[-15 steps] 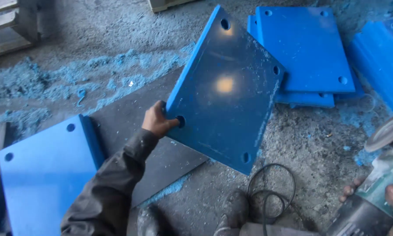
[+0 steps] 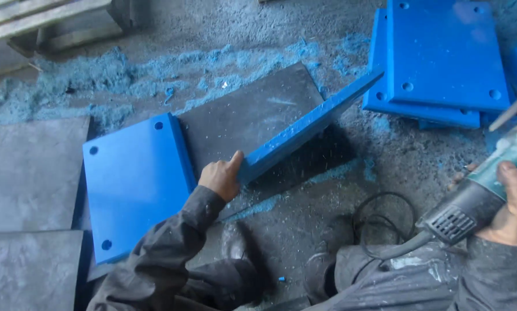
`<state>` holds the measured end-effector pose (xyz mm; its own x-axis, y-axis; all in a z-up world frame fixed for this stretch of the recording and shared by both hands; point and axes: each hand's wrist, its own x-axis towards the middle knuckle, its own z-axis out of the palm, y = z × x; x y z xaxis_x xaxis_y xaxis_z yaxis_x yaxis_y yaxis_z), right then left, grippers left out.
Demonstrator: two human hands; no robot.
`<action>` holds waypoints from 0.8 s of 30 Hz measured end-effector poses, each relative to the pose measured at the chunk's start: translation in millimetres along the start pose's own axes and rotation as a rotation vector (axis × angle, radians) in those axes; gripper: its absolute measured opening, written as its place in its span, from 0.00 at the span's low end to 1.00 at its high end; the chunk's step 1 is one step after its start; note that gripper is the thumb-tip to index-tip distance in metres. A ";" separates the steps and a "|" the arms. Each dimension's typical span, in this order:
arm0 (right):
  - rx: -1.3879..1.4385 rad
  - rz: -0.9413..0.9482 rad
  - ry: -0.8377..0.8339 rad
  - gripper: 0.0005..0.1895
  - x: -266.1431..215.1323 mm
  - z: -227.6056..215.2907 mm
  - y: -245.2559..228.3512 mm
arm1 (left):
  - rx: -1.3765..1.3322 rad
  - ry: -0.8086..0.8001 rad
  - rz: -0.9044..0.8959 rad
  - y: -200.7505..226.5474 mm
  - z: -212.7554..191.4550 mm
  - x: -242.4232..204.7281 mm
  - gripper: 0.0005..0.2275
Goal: Grinding the edges of blue plastic blocks using an angle grinder.
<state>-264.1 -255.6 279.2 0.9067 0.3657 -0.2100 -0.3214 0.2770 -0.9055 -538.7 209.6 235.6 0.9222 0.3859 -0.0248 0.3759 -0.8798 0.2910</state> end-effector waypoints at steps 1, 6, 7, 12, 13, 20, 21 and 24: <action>-0.071 -0.122 0.000 0.28 -10.5 25.2 -9.9 | -0.013 0.006 0.021 2.8 3.5 -0.6 0.25; -0.320 -0.337 -0.021 0.27 -28.5 75.8 -23.0 | -0.019 0.037 -0.064 7.1 18.7 4.7 0.21; -0.356 -0.338 -0.038 0.28 -29.0 77.5 -19.2 | -0.015 0.027 -0.131 6.9 18.0 2.9 0.19; -0.588 -0.363 -0.122 0.32 -9.0 76.2 -4.0 | -0.235 0.380 -0.294 -2.8 37.0 -16.9 0.24; -0.669 -0.366 -0.127 0.34 -4.2 78.5 -3.4 | -0.336 0.571 -0.282 -3.6 40.9 -15.9 0.28; -1.433 -0.607 -0.106 0.43 24.3 129.0 -43.0 | -0.861 0.829 -0.461 -34.9 120.9 18.9 0.32; -1.525 -0.642 -0.108 0.46 24.5 135.9 -46.3 | -0.865 0.790 -0.445 -37.3 120.9 20.6 0.30; -1.683 -0.629 -0.112 0.49 9.2 147.0 -51.3 | -0.865 0.691 -0.461 -22.7 102.0 7.4 0.29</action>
<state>-279.4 -135.8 378.0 0.7267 0.6451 0.2361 0.6864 -0.6962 -0.2102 -531.1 204.1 131.2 0.3736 0.9160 0.1460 0.2285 -0.2435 0.9426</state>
